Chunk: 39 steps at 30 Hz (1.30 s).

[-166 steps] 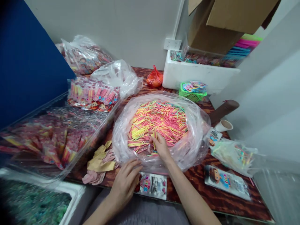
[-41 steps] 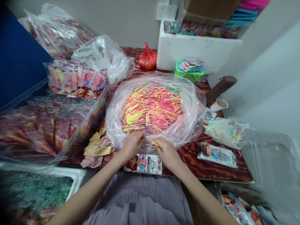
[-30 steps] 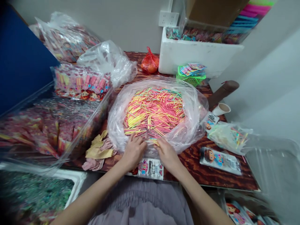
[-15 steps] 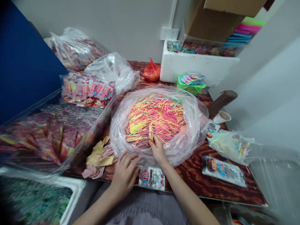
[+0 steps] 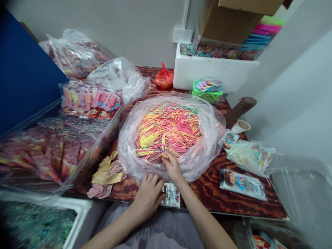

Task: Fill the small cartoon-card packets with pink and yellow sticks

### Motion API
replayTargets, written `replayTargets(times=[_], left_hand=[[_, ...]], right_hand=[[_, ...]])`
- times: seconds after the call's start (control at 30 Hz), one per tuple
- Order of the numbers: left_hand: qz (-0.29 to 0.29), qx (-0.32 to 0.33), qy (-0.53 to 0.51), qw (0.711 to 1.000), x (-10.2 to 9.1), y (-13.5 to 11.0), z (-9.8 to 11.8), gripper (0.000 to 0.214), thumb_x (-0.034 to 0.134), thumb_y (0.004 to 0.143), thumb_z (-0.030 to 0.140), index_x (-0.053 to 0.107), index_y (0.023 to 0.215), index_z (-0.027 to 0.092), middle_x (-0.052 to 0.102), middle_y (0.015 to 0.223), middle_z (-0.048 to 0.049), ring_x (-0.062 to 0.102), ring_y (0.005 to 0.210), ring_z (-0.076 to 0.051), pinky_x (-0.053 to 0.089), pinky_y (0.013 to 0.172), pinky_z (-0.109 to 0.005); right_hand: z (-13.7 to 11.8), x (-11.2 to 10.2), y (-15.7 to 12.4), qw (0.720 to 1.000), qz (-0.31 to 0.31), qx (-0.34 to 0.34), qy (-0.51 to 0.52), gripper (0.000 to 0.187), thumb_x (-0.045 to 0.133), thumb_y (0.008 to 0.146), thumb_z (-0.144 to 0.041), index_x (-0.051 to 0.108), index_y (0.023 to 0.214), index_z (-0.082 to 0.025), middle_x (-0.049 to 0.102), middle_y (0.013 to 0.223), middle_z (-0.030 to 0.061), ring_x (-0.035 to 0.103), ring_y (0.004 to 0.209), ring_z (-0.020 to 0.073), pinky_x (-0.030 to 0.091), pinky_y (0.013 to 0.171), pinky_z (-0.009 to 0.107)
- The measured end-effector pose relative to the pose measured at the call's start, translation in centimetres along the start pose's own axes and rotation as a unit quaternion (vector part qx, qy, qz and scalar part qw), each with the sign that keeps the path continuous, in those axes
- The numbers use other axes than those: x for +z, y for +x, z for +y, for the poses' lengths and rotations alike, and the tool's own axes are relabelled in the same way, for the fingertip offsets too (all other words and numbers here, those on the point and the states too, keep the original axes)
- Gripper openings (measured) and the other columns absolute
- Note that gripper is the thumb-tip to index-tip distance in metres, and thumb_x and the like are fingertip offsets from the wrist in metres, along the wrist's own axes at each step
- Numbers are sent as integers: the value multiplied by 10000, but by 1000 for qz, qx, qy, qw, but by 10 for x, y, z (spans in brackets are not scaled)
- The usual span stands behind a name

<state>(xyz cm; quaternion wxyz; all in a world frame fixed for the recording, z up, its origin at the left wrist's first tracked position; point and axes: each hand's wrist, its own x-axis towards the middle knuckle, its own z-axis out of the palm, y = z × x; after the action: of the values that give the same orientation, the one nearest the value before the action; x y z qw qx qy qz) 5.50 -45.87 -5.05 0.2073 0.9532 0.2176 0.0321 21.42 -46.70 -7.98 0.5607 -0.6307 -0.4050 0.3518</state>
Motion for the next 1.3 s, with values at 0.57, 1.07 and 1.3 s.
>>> replayTargets(times=[0.57,1.07,1.3], left_hand=[[-49,20,-179,982,-58,3,-8,100,653,829,201,562,791,221,588,1167,-16,620,946,-161,464,762,-263],[-60,-18,-96,993,-40,18,-40,108,649,827,207,618,930,218,673,953,-29,604,944,-209,444,781,-294],[-58,-19,-94,994,-36,17,-42,128,649,823,234,617,946,219,668,960,-39,598,965,-220,442,805,-305]], right_hand=[[-15,-58,6,896,-123,-76,-420,202,362,897,-93,533,856,-192,576,841,45,516,774,184,384,714,293],[-20,-54,-7,862,-208,-49,-459,176,474,844,-47,522,924,-197,541,1022,69,547,952,210,414,801,306],[-29,-46,2,821,-183,-34,-540,207,490,825,-22,544,930,-192,548,1016,76,566,872,196,396,744,290]])
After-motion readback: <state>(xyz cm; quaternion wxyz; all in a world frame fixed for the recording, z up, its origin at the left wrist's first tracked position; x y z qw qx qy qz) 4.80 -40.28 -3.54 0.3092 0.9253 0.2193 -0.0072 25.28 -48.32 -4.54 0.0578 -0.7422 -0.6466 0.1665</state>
